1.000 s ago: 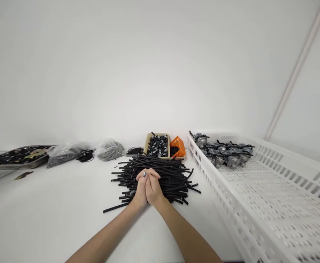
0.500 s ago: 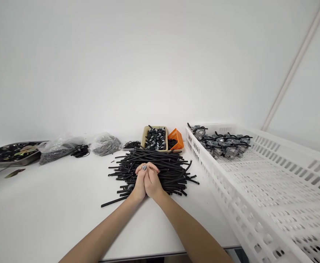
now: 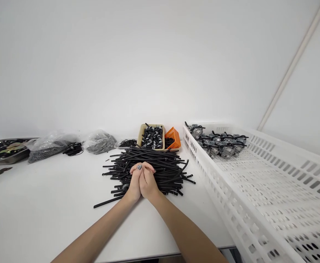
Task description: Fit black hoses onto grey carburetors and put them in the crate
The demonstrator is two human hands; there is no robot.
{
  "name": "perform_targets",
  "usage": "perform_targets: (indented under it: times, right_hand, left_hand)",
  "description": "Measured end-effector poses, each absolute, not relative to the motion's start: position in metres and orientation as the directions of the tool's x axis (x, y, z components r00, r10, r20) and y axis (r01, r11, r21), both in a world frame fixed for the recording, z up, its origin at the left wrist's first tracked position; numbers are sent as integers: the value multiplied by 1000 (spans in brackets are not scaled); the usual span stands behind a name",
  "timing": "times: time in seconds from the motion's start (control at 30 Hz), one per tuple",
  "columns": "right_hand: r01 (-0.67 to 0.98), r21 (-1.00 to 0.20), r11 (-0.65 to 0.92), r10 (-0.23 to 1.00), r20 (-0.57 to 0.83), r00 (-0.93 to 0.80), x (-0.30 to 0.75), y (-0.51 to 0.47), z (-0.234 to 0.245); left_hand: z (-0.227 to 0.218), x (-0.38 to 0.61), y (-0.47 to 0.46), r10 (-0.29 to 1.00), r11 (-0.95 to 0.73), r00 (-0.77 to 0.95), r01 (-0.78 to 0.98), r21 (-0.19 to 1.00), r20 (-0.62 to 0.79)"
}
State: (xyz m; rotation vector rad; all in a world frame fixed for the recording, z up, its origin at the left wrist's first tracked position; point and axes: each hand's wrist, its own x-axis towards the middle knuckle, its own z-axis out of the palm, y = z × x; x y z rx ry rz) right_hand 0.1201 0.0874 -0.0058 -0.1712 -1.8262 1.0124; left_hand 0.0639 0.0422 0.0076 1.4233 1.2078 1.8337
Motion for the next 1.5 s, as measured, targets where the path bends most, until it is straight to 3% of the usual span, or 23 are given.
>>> perform_targets:
  times: [0.47,1.07,1.5]
  right_hand:
    - [-324,-738,592,559,665,-494,120,85,-6]
    - [-357,-788,502,610,615,-500,120,85,-5]
    - [-365,-807,464,637,590,-496,118,85,-7]
  left_hand:
    - [9,68,44,816,-449,-383,52,892,433]
    - [10,64,41,812,-414,-347,223,883,469]
    - [15,65,40,824,-411,-342,189,892,452]
